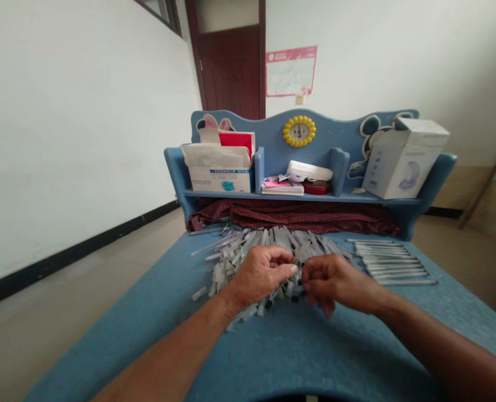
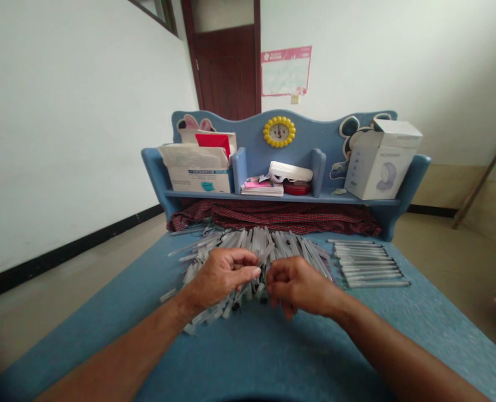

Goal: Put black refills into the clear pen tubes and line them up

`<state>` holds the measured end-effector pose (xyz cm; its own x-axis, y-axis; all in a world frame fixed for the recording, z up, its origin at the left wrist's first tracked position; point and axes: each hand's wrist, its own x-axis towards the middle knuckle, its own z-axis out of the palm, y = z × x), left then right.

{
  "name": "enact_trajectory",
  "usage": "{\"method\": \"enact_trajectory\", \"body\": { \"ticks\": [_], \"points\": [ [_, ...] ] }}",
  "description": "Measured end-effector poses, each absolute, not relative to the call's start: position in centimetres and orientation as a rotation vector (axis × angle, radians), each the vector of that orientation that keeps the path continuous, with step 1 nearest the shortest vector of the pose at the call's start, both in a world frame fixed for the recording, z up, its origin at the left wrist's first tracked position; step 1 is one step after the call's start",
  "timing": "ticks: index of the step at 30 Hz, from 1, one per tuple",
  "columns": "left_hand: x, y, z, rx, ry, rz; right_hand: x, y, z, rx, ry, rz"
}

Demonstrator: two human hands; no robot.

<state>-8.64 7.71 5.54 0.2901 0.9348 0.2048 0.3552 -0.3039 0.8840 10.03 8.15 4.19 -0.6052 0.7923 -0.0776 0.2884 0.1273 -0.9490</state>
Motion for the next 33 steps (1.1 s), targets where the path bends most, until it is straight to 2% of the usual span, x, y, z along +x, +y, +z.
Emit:
{"method": "enact_trajectory", "body": {
  "ticks": [7, 33],
  "points": [
    [-8.6, 7.8, 5.4, 1.858, 1.135, 0.888, 12.8, 10.3, 5.0, -0.715, -1.432, 1.524],
    [-8.3, 7.5, 5.7, 1.892, 1.129, 0.748, 12.0, 9.3, 5.0, -0.742, -1.582, 1.381]
  ]
}}
